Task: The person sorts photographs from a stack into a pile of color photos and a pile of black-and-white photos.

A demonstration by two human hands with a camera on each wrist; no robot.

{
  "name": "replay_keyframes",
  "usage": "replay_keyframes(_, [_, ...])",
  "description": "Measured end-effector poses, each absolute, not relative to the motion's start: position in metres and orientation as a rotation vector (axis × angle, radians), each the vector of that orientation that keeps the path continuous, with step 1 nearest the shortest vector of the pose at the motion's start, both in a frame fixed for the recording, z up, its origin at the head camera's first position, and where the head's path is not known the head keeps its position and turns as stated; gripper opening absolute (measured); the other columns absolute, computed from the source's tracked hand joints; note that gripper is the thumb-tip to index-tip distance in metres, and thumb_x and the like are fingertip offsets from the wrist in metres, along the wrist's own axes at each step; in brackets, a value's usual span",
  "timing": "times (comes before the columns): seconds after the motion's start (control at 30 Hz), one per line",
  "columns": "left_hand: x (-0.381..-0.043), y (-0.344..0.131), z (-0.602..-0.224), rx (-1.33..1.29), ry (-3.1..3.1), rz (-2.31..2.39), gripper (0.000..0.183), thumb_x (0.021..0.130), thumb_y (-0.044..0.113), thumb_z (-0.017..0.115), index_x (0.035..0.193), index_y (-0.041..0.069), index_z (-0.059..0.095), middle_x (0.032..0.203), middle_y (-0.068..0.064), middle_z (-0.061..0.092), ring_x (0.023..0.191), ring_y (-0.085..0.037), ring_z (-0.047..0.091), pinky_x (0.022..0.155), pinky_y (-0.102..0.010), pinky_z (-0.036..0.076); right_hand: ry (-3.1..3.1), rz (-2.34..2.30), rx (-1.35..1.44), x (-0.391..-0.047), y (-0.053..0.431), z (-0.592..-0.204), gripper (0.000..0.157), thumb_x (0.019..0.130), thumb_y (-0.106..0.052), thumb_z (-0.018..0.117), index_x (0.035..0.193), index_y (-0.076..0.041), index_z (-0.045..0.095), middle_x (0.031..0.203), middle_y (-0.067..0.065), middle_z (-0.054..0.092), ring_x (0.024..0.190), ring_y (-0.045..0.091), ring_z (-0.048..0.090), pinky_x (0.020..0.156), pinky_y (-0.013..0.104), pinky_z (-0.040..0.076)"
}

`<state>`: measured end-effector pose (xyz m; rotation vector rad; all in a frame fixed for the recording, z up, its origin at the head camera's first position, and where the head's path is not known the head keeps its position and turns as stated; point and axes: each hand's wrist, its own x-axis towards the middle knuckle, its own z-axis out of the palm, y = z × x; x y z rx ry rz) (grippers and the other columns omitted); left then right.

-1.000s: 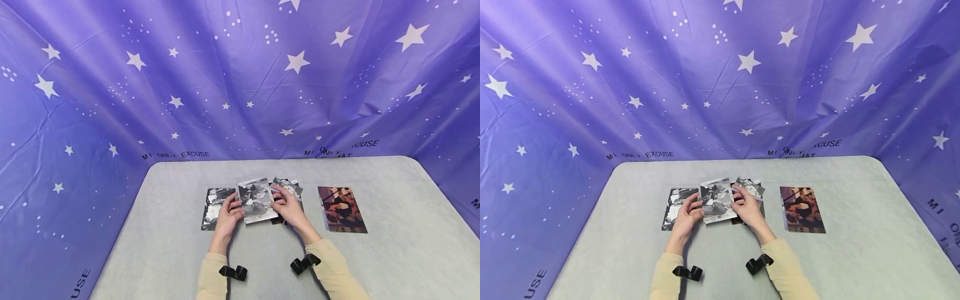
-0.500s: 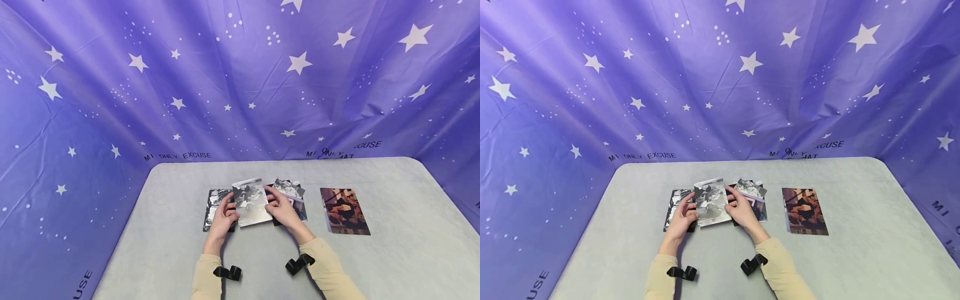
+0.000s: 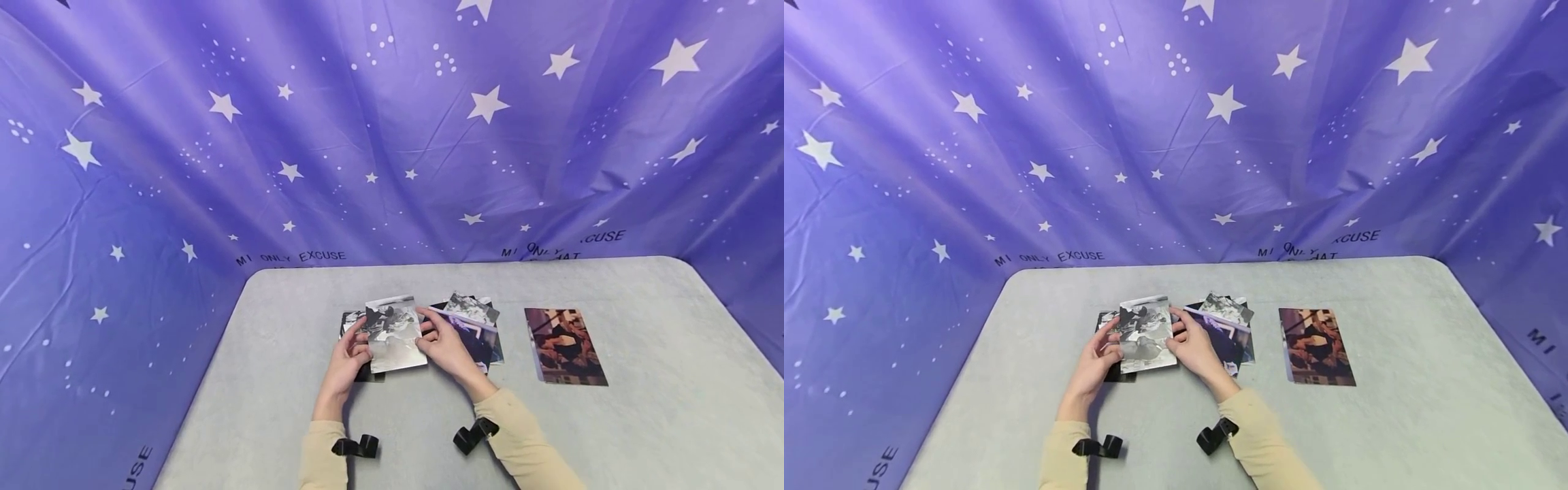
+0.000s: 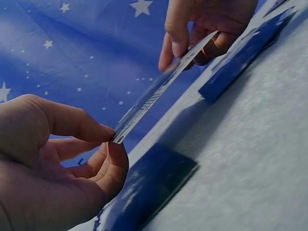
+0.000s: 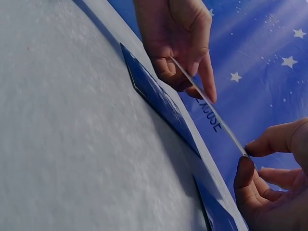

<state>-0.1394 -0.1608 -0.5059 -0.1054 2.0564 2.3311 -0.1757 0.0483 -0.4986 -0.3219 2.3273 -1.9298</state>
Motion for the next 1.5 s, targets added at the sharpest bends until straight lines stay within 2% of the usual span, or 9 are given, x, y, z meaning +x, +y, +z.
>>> replay_keyframes(0.23, [-0.138,-0.177,-0.502,-0.131,2.129,2.303,0.063,0.078,-0.018,0.049,0.14,-0.012,0.039,0.11,-0.017,0.049,0.079,-0.007,0.051,0.071,-0.016,0.044,2.457,-1.818,-0.39,-0.173,0.032,-0.498,0.059,0.073,0.006,0.067,0.131,0.006,0.052,0.088,0.007,0.058,0.067,0.009,0.06,0.061,0.021,0.048])
replay_keyframes(0.43, [-0.136,-0.191,-0.501,-0.184,2.213,2.222,0.06,0.079,-0.016,0.051,0.138,-0.012,0.042,0.113,-0.022,0.051,0.08,-0.006,0.052,0.071,-0.015,0.044,2.463,-1.808,-0.442,-0.171,0.018,-0.5,0.058,0.073,0.005,0.068,0.128,0.011,0.052,0.089,0.01,0.057,0.067,0.01,0.06,0.061,0.021,0.049])
replay_keyframes(0.67, [-0.129,-0.203,-0.502,-0.196,2.309,2.111,0.059,0.079,-0.016,0.052,0.137,-0.013,0.043,0.114,-0.025,0.053,0.082,-0.009,0.053,0.071,-0.016,0.044,2.517,-1.685,-0.485,-0.168,0.007,-0.506,0.059,0.073,0.0,0.069,0.128,0.012,0.052,0.089,0.005,0.057,0.068,0.009,0.061,0.064,0.021,0.048])
replay_keyframes(0.9, [-0.125,-0.213,-0.503,-0.231,2.367,2.044,0.057,0.079,-0.017,0.052,0.135,-0.014,0.044,0.111,-0.025,0.055,0.08,-0.009,0.052,0.063,-0.016,0.041,2.484,-1.633,-0.534,-0.164,0.001,-0.508,0.06,0.074,-0.001,0.072,0.129,0.013,0.05,0.09,0.008,0.057,0.062,0.002,0.054,0.06,0.021,0.045])
replay_keyframes(1.03, [-0.123,-0.215,-0.503,-0.232,2.388,2.022,0.057,0.078,-0.018,0.047,0.134,-0.014,0.045,0.109,-0.023,0.052,0.07,-0.008,0.048,0.05,-0.017,0.036,2.482,-1.602,-0.551,-0.164,-0.002,-0.509,0.059,0.074,0.002,0.069,0.128,0.012,0.05,0.088,0.01,0.058,0.057,0.0,0.048,0.055,0.02,0.04])
replay_keyframes(1.13, [-0.125,-0.216,-0.504,-0.218,2.419,1.986,0.058,0.076,-0.018,0.045,0.133,-0.016,0.045,0.107,-0.022,0.051,0.065,-0.009,0.045,0.045,-0.017,0.032,2.507,-1.565,-0.555,-0.165,-0.004,-0.509,0.058,0.073,0.003,0.067,0.128,0.012,0.051,0.087,0.01,0.059,0.055,0.0,0.045,0.054,0.021,0.039])
replay_keyframes(1.3, [-0.13,-0.217,-0.509,-0.216,2.482,1.901,0.059,0.072,-0.017,0.045,0.131,-0.016,0.047,0.105,-0.021,0.052,0.072,-0.013,0.048,0.049,-0.017,0.035,2.576,-1.488,-0.527,-0.168,-0.006,-0.51,0.058,0.071,0.0,0.069,0.127,0.01,0.054,0.085,0.006,0.059,0.058,0.001,0.047,0.059,0.023,0.04])
replay_keyframes(1.5, [-0.134,-0.216,-0.5,-0.175,2.606,1.74,0.055,0.072,-0.016,0.054,0.127,-0.017,0.051,0.1,-0.02,0.056,0.074,-0.013,0.047,0.062,-0.019,0.039,2.665,-1.394,-0.513,-0.172,-0.009,-0.51,0.058,0.069,-0.003,0.07,0.125,0.008,0.057,0.082,0.002,0.059,0.067,0.009,0.049,0.067,0.028,0.043])
